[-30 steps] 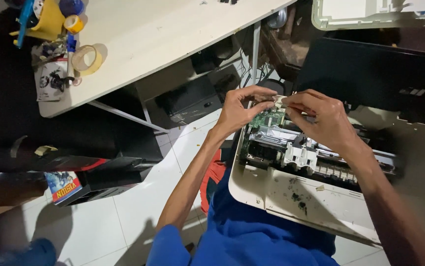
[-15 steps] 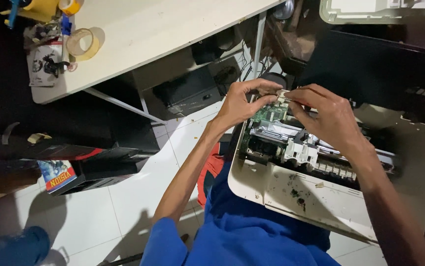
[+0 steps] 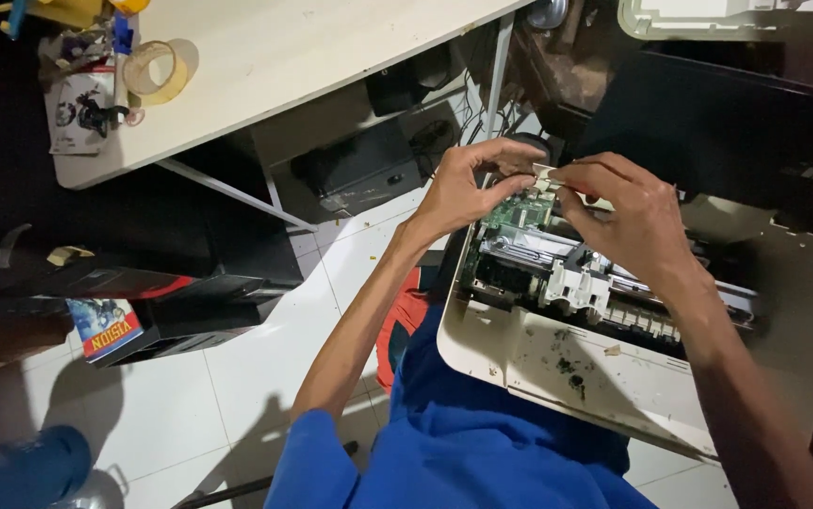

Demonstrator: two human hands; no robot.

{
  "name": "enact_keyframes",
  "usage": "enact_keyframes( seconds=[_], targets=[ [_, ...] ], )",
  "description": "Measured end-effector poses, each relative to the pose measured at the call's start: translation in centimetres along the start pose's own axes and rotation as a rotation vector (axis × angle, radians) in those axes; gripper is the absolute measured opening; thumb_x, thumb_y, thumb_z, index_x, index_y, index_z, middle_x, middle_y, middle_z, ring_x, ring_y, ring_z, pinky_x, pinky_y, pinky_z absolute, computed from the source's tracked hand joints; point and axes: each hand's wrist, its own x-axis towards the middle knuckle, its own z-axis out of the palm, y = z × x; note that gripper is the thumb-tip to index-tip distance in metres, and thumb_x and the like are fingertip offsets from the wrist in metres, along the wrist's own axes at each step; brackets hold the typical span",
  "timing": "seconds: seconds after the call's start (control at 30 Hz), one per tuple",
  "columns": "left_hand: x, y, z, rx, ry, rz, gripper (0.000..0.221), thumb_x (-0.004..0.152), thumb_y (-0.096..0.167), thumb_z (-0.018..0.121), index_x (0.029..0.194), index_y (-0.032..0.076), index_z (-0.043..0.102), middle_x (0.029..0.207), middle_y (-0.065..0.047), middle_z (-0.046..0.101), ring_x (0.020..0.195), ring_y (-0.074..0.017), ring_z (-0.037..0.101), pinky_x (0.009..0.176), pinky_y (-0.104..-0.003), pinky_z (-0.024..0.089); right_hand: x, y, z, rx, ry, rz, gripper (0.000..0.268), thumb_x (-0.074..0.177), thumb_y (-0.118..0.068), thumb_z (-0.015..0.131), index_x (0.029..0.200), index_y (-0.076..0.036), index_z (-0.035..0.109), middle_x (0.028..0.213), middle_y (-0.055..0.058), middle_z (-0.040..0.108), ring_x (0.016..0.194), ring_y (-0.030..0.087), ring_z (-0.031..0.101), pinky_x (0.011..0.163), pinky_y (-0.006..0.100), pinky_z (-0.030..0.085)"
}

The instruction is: Repairing a printer by connecting internal cables and securing components with a screwdriver.

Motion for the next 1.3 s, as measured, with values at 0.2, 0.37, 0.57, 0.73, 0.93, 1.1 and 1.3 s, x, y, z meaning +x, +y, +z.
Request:
enact_keyframes(
  seconds=[0.2,0.37,0.57,0.73,0.93,1.1,1.3],
  targets=[
    [0.2,-0.3,-0.2,0.030,-0.015,0.013,0.030,0.100,0.010,0.075,0.129,0.018,0.069,0.110,-0.007,0.078,0.109,-0.0264,0.074,0.096,-0.047,0.059,0.4,-0.5,0.2,0.053,-0.059,0.098,0.024,0.094,0.005,0.073,0.117,-0.001,0.075,0.103,0.023,0.071,0.090,0.039,0.072,0.078,0.045,0.062],
    [0.2,-0.4,-0.4,0.060,-0.019,0.027,0.030,0.100,0.010,0.075,0.128,0.018,0.070,0.108,-0.006,0.078,0.105,-0.0226,0.075,0.094,-0.043,0.060,0.5,0.1,0.3,0.019,-0.014,-0.014,0.017,0.096,0.000,0.076,0.113,-0.002,0.078,0.101,0.019,0.073,0.084,0.033,0.071,0.074,0.038,0.060],
    [0.4,-0.7,-0.6,0.085,-0.048,0.054,0.032,0.097,0.006,0.076,0.127,0.016,0.070,0.106,-0.008,0.079,0.101,-0.0220,0.076,0.091,-0.041,0.061,1.1,-0.5,-0.5,-0.077,-0.012,-0.163,0.016,0.093,0.001,0.079,0.108,-0.002,0.079,0.103,0.020,0.074,0.087,0.033,0.072,0.074,0.038,0.060],
    [0.7,-0.2,-1.0,0.201,-0.120,0.006,0.032,0.096,0.011,0.076,0.127,0.013,0.068,0.119,-0.008,0.076,0.106,-0.0199,0.075,0.100,-0.034,0.062,0.8,0.3,-0.8,-0.111,-0.158,-0.199,0.024,0.100,0.002,0.069,0.124,0.004,0.070,0.119,0.020,0.063,0.106,0.030,0.064,0.087,0.037,0.055],
    [0.5,-0.6,-0.9,0.196,-0.101,0.000,0.030,0.097,0.009,0.074,0.126,0.013,0.069,0.119,-0.008,0.077,0.108,-0.0199,0.076,0.101,-0.033,0.062,1.0,0.0,-0.6,0.013,-0.133,-0.144,0.020,0.102,0.008,0.067,0.121,0.009,0.071,0.113,0.022,0.068,0.097,0.031,0.068,0.082,0.035,0.059],
    [0.3,-1.0,-0.9,0.192,-0.092,0.064,0.028,0.098,0.009,0.074,0.126,0.013,0.069,0.119,-0.007,0.076,0.109,-0.0196,0.075,0.101,-0.033,0.063,0.9,-0.1,-0.6,0.037,-0.178,-0.071,0.023,0.107,0.002,0.063,0.128,0.008,0.067,0.106,0.020,0.068,0.082,0.026,0.065,0.067,0.033,0.050],
    [0.1,-1.3,-0.9,0.177,-0.090,0.022,0.031,0.095,0.004,0.076,0.124,0.012,0.069,0.117,-0.008,0.077,0.107,-0.0203,0.077,0.101,-0.032,0.064,1.0,-0.5,-0.4,0.051,-0.162,-0.056,0.020,0.106,0.004,0.065,0.124,0.010,0.069,0.103,0.020,0.069,0.079,0.026,0.065,0.068,0.033,0.051]
  ],
)
